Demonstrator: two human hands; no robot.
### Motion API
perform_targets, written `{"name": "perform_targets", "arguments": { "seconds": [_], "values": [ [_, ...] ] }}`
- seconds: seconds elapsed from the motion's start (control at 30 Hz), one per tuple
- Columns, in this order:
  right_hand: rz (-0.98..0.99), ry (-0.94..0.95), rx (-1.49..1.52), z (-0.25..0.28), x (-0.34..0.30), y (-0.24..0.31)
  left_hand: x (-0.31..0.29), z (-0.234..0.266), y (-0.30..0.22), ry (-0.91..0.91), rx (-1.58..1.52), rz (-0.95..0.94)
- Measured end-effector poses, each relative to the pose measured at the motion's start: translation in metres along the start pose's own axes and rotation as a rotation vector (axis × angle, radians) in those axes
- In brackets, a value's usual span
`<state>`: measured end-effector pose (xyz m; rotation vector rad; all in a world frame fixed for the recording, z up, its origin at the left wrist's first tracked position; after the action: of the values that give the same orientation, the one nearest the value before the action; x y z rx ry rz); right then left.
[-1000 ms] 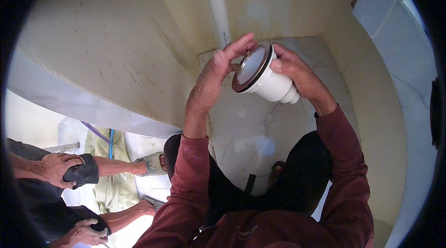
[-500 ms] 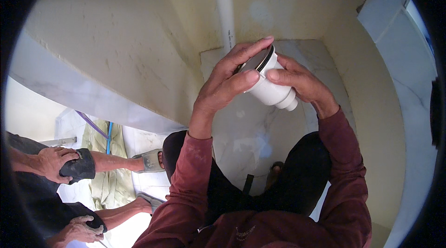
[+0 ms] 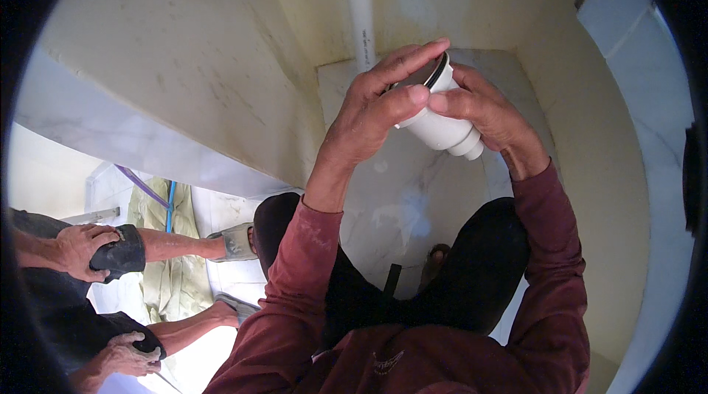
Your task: The person installs a white plastic plumbing fitting onto a vertical pipe. They wrap sealant tape around the threads, attach a rubber gasket and metal flange, and then screw the fitting onto the pipe.
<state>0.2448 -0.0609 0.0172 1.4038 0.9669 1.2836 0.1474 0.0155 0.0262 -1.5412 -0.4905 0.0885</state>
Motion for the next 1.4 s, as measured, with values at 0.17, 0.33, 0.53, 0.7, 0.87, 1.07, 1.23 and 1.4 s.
{"name": "perform_targets", "arguments": {
  "seconds": [0.17,0.33,0.53,0.7,0.87,1.07,1.23,1.4],
  "values": [
    [0.112,-0.081,-0.557,0.007,0.005,0.007,0.005,0.000,0.019,-0.157,0.022,0.141],
    [0.530,-0.162,-1.390,-0.033,-0.003,0.039,0.015,0.026,0.030,-0.258,-0.130,0.076],
    [0.541,-0.192,-0.878,-0.021,-0.002,0.052,0.005,0.034,0.012,-0.219,-0.108,-0.050],
    [0.752,-0.113,-1.199,-0.050,-0.010,0.064,-0.006,0.047,0.009,-0.279,0.012,-0.092],
    [0.905,0.106,-0.971,-0.059,-0.013,0.078,-0.006,0.056,0.003,-0.317,-0.003,-0.055],
    [0.684,-0.241,-0.816,0.017,0.101,0.145,-0.015,0.064,-0.002,-0.362,-0.017,-0.062],
    [0.677,-0.274,-1.160,-0.002,0.112,0.149,-0.031,0.096,-0.014,-0.493,-0.075,-0.156],
    [0.554,0.092,-0.703,-0.051,0.085,0.079,-0.046,0.092,-0.034,-0.533,-0.044,-0.364]
  ]
}}
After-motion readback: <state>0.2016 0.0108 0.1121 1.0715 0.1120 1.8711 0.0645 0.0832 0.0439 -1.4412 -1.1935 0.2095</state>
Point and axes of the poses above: each hand's wrist, its own x-axis towards the middle knuckle, its own z-axis out of the back of the hand, y = z × x, the point moved 8 cm from there along x, towards the middle knuckle, and after that the axes turned 12 degrees about z, right-handed, at the moved point
